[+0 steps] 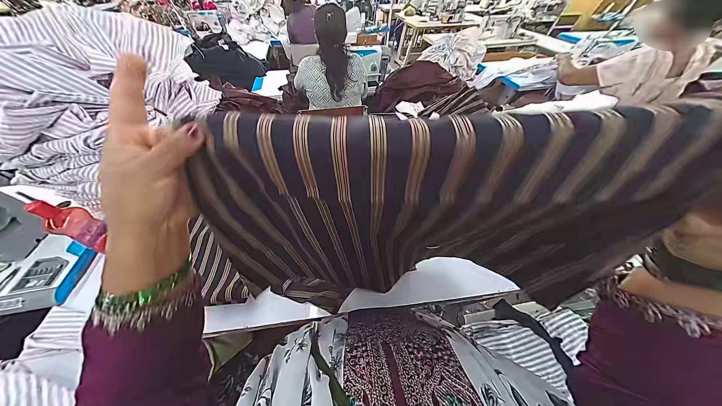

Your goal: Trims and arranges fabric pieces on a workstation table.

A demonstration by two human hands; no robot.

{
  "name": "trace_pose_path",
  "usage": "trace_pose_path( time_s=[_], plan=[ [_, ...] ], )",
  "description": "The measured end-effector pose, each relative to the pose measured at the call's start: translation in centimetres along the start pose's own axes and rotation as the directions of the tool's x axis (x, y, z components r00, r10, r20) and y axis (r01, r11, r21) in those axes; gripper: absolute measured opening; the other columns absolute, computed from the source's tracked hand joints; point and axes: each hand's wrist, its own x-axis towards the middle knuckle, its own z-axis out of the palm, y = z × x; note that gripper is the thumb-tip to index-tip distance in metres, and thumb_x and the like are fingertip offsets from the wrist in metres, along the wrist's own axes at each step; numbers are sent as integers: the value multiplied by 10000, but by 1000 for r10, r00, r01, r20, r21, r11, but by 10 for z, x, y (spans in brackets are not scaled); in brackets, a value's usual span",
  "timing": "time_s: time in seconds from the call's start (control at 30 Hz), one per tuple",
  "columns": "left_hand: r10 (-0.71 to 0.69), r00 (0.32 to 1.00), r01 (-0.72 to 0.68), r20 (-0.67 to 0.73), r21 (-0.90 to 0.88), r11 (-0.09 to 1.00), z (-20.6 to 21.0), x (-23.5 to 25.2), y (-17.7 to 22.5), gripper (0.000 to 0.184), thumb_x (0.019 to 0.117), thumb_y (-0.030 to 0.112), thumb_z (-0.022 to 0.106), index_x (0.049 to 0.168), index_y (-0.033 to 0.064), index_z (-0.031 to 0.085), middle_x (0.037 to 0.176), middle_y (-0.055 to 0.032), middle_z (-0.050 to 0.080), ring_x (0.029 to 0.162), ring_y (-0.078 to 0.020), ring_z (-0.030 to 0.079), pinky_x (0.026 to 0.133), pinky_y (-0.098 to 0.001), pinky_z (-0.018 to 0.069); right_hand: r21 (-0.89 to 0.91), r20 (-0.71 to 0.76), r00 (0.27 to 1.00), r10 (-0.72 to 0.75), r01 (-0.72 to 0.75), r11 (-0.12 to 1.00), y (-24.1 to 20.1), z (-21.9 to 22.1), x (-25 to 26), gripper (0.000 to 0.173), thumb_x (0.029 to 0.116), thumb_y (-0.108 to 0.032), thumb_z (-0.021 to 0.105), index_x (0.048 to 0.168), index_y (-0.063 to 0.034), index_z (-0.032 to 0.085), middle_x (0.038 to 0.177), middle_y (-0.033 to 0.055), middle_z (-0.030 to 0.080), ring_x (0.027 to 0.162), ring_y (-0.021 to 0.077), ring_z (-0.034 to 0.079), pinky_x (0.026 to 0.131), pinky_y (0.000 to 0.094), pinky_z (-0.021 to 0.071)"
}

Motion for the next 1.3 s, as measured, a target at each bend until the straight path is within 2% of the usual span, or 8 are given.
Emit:
trace_pose_path(
  time_s=[0.03,0.17,0.47,0.6,0.7,1.0,1.2,1.3],
  plan=[
    [-56,998,57,-20,66,996,4,21,-8,764,935,-30,543,1581,155,180,953,136,699,781,22,690,763,-178,592,-49,261,965,38,-26,998,18,-19,18,267,1117,-208,373,1089,-185,639,940,-134,686,874,-48,663,806,155,560],
    [-257,963,268,-80,234,935,25,95,-54,692,939,29,624,1559,125,332,1246,-90,637,990,-103,683,841,-295,583,-131,8,986,169,-166,977,50,33,61,106,1067,-236,533,992,-217,606,847,-162,686,815,-33,677,811,224,590],
    [-227,955,287,-192,388,876,4,144,-86,589,950,95,618,1495,17,411,1417,-183,539,1201,-187,594,989,-344,502,-69,448,843,-298,365,928,1,68,-34,197,983,-473,647,1018,-289,706,933,-219,667,856,-111,616,744,117,540],
    [-426,879,469,-213,550,692,1,108,-149,628,959,116,635,1492,-80,366,1403,-337,524,1307,-441,528,1082,-581,421,7,881,450,-146,294,956,55,143,-111,366,1018,-297,581,860,-9,739,851,119,689,856,198,669,766,343,542],
    [-577,816,438,-36,690,576,32,70,-192,649,1032,241,593,1546,-45,318,1445,-352,490,1357,-509,474,1108,-687,344,-106,994,14,105,143,984,87,177,-142,337,1039,-246,577,1089,39,748,968,229,692,968,385,660,863,546,509],
    [-744,543,-45,390,898,438,121,-99,-222,940,973,663,517,1615,28,257,1693,-266,93,1570,-466,25,1184,-749,22,-751,566,415,713,-97,653,221,126,-89,381,1050,-269,566,1280,20,661,1175,232,688,1095,332,660,1026,505,476],
    [-547,281,-172,789,602,780,116,-161,-176,827,1007,512,567,1589,-11,303,1691,-216,192,1581,-397,106,1213,-682,28,-770,472,405,783,-242,590,217,89,-118,243,1025,-190,595,1108,19,687,846,90,614,739,155,529,752,361,455],
    [-392,433,-113,811,481,869,113,-146,-182,536,1048,309,556,1471,-17,515,1562,-206,464,1509,-387,344,1217,-649,184,-735,545,380,747,-212,644,211,86,-110,218,1013,-130,587,1055,39,718,985,150,688,905,187,620,870,376,483]
  ],
)
